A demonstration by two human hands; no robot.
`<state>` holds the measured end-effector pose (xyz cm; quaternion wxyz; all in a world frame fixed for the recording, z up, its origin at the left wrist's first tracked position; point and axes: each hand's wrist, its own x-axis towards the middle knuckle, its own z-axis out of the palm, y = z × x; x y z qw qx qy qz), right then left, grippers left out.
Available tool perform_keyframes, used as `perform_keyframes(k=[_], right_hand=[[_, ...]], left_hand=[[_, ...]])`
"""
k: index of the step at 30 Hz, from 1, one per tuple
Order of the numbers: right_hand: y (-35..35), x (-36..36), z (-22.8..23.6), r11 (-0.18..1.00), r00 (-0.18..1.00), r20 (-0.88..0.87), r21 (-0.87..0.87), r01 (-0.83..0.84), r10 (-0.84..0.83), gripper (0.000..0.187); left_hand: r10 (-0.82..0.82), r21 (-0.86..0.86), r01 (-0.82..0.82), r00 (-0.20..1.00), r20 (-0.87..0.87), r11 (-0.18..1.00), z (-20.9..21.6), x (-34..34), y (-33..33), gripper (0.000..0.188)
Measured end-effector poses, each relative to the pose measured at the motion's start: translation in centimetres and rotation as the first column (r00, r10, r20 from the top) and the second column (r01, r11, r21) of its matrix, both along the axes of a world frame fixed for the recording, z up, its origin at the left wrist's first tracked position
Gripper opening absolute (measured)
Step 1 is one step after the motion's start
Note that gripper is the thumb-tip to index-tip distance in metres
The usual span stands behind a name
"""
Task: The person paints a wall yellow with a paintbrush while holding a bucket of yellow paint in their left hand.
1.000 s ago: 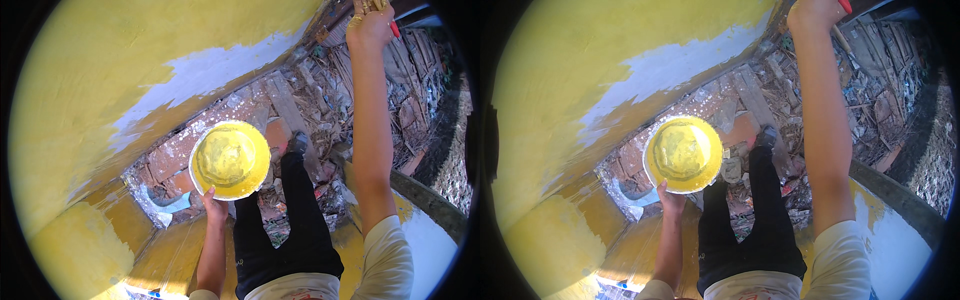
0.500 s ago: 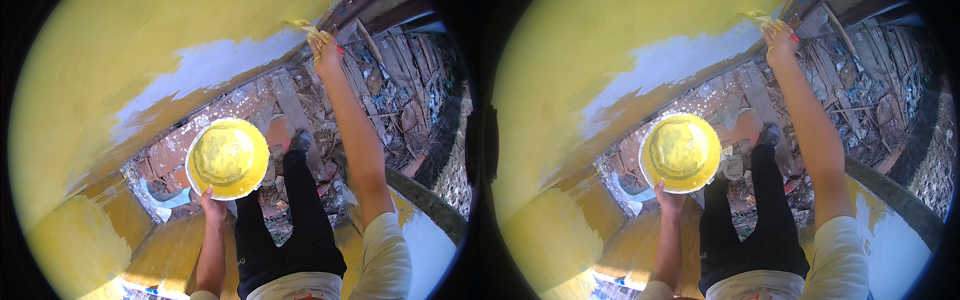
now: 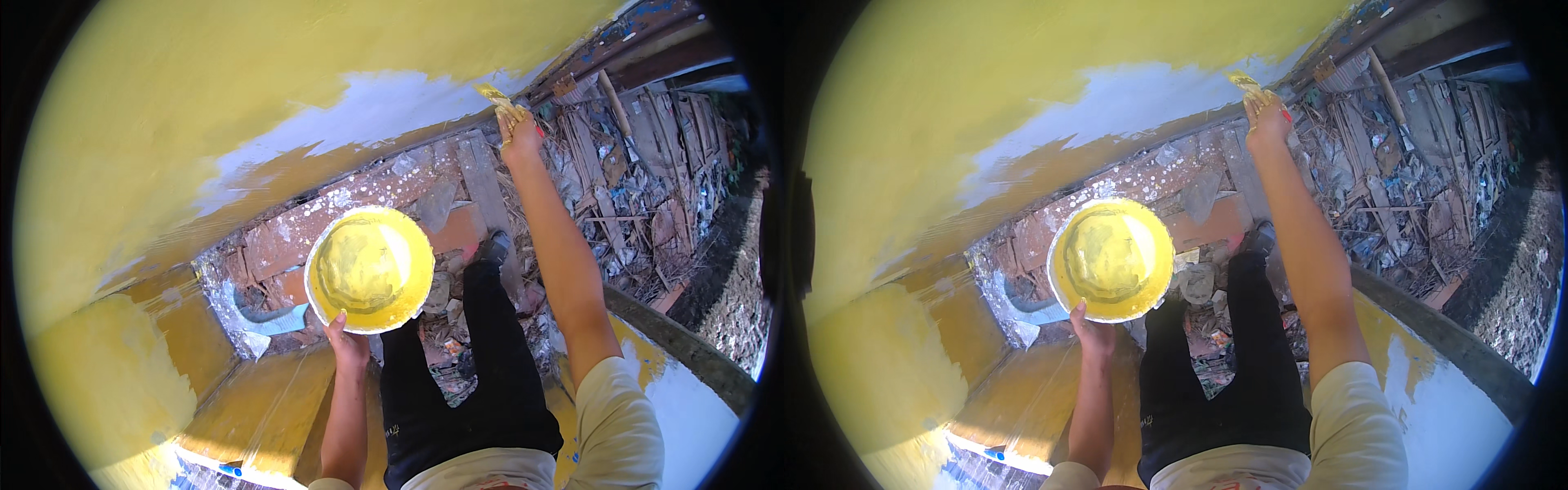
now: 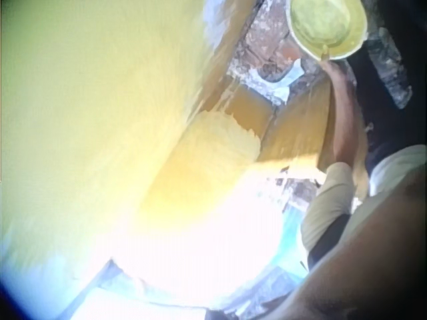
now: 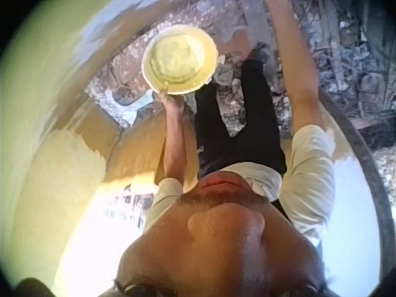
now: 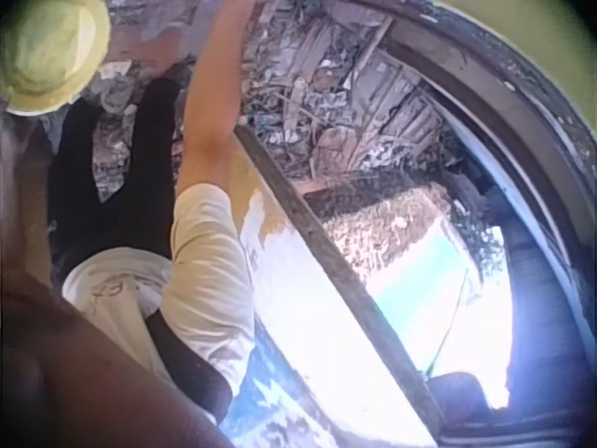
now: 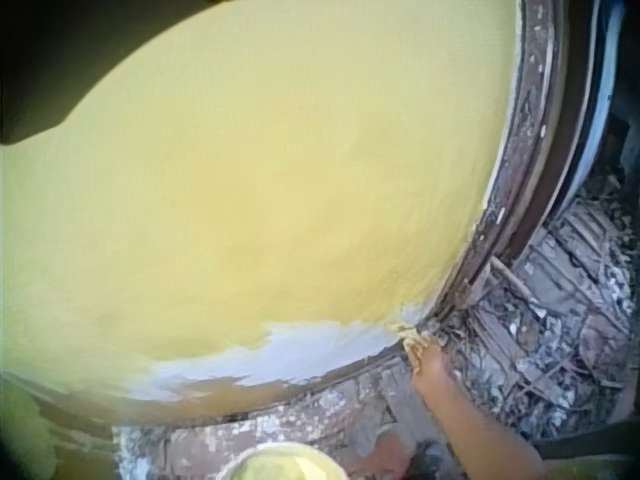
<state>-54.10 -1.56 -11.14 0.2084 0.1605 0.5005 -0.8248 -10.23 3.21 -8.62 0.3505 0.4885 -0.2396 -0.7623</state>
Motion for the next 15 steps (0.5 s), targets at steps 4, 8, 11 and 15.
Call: perform_keyframes(k=[4,8,11,15], right_hand=[[-2.4,3.2,4.8,0.988,0.988,-0.129,-0.116,-0.099,0.084,0.031],[-3.0,6.2,9.8,0.992,0.925,-0.376,-0.124,0.013,-0.059,0.031],[-2.2,8.2,6.6,0.979,0.931,-0.35,-0.201,0.027,-0.098,0.034],[-3.2,10.7,-1.5,0.945,0.995,0.095,-0.322,0.049,-0.019,0.038]], left_hand=[[0.031,0.021,-0.032,0.998,0.063,0.999,-0.5,2.1,-0.4,0.066],[0.048,0.013,-0.049,0.996,0.08,0.999,-0.7,3.8,-0.3,0.066],[0.084,0.006,-0.085,0.994,0.069,0.996,-0.5,4.1,-0.4,0.066],[0.195,0.108,-0.186,0.978,-0.072,0.977,-0.4,4.4,-0.5,0.061]])
